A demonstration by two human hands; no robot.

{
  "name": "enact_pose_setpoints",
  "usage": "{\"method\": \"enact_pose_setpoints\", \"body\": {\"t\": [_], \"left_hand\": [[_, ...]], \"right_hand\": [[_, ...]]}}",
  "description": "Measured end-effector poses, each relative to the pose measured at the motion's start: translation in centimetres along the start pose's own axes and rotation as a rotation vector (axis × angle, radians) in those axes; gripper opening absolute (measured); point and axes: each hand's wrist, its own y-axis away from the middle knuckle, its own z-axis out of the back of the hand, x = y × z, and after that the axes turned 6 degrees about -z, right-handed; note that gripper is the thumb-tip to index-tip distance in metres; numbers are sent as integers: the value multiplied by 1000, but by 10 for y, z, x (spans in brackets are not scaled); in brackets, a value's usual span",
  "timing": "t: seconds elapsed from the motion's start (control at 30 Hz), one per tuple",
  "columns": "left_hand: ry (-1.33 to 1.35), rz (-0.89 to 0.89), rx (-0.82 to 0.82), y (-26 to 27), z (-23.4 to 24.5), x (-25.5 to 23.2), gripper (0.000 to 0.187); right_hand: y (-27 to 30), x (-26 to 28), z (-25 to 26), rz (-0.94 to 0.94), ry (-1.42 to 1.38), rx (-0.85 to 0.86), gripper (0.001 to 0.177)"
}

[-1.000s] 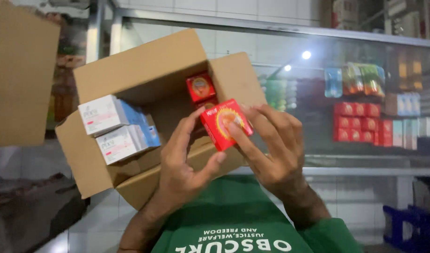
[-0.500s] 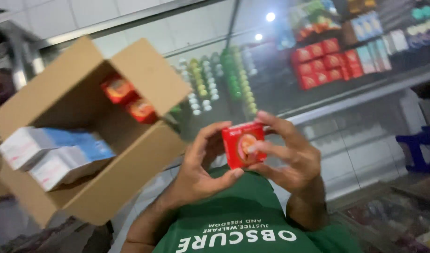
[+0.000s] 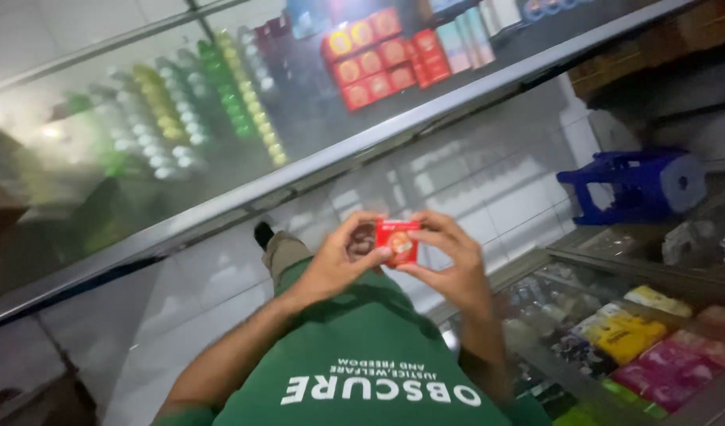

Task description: Arrange cosmetic product boxes from a shipping carton onto a glass display shelf.

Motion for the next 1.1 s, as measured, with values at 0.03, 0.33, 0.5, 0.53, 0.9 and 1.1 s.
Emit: {"method": "enact_pose_setpoints", "body": {"t": [0.03, 0.33, 0.5, 0.53, 0.9, 1.1], "left_hand": [[2, 1, 4, -12, -2, 24, 58], [-62, 305, -350, -121, 21, 136, 45], [-125, -36, -661, -193, 43, 134, 33], [-123, -32, -673, -215, 61, 165, 33], [-815, -306, -961, -362, 97, 180, 41], [-1050, -155, -985, -389, 95, 164, 36]], "right_hand": [[1, -14, 7, -2, 3, -3, 48], [-25, -206, -8, -157, 41, 55, 59], [-85, -246, 10, -231, 138, 117, 61], [-95, -271, 10, -233, 134, 129, 61], [-269, -355, -3, 160, 518, 111, 35], [-290, -388, -14, 248, 710, 198, 50]]}}
